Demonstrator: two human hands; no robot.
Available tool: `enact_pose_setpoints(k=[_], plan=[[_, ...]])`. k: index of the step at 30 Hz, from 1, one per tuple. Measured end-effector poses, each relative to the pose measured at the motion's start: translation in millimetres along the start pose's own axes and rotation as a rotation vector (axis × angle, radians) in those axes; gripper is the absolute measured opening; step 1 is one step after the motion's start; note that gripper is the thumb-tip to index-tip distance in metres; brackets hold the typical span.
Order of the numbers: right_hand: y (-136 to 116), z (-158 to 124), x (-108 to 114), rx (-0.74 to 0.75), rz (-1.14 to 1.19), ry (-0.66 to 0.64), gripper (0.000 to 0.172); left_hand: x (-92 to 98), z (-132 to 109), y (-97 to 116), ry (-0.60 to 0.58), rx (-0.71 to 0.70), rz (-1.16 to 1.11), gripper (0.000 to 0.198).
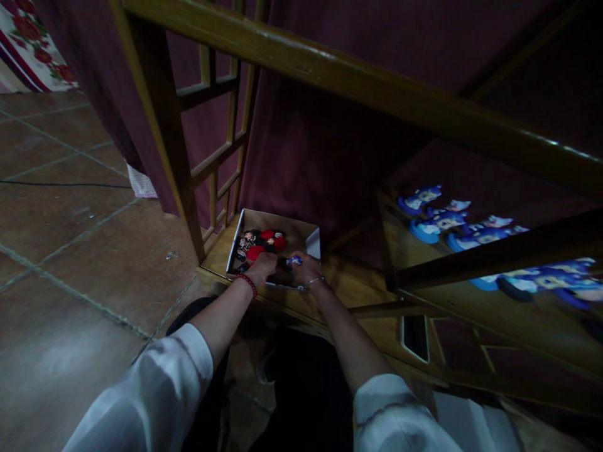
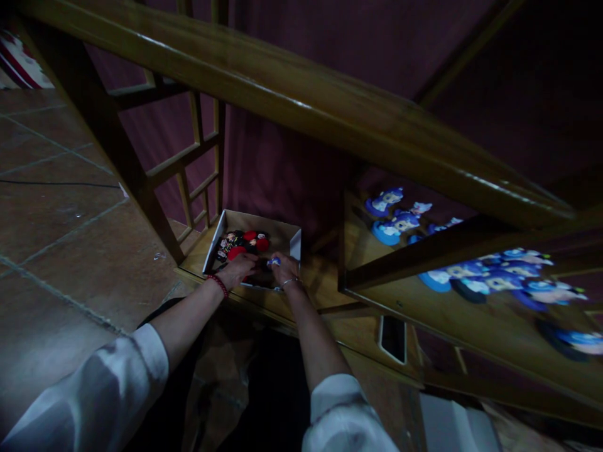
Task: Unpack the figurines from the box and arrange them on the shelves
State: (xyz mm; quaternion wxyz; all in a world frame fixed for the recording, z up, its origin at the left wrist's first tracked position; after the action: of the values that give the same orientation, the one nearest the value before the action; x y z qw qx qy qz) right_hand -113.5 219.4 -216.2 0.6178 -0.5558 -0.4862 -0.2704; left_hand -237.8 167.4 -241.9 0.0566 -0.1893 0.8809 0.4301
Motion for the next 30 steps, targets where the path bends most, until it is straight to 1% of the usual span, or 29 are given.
enact_pose_setpoints(k=[7, 12, 17, 19, 22, 25, 30], plan=[[12.6, 3.5, -4.9, -0.076, 0.012, -0.003, 0.013, -6.4, -1.9, 2.4, -0.016, -0.011, 0.022, 0.024], [16.4, 7.5, -7.5, -0.096, 0.009, -0.008, 0.014, -11.0, -3.1, 4.6, -0.026, -0.025, -0.040, 0.025], [23.0, 10.1, -10.7, -0.128, 0.058, -0.023, 0.014, -10.2, -2.9, 4.4, -0.026, -0.009, -0.024, 0.026], [25.7, 10.7, -11.9, -0.121, 0.103, -0.003, 0.014, -10.5, -3.7, 4.6, -0.036, -0.002, -0.022, 0.026], [27.0, 10.9, -13.6, -0.092, 0.153, 0.018, 0.014, -10.9, -5.3, 5.2, -0.035, 0.002, -0.080, 0.026], [27.2, 10.0, -14.7, -0.099, 0.158, 0.004, 0.016, -10.5, -6.2, 5.3, -0.026, 0.002, -0.139, 0.024], [20.4, 7.9, -11.3, -0.071, 0.128, -0.020, 0.016, -8.5, -4.6, 4.1, -0.019, 0.000, -0.140, 0.024]])
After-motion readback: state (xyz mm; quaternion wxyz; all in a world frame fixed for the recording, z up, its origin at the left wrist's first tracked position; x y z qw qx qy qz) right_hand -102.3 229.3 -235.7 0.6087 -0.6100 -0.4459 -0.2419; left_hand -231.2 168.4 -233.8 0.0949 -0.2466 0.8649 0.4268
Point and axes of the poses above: each hand's wrist, its own z-axis towards the middle knuckle, its own x-axis out of the back of the hand, y = z × x, the point moved 7 cm from there along z, towards the middle knuckle, and after that the axes turned 4 degrees about x, right-handed, at the moved point
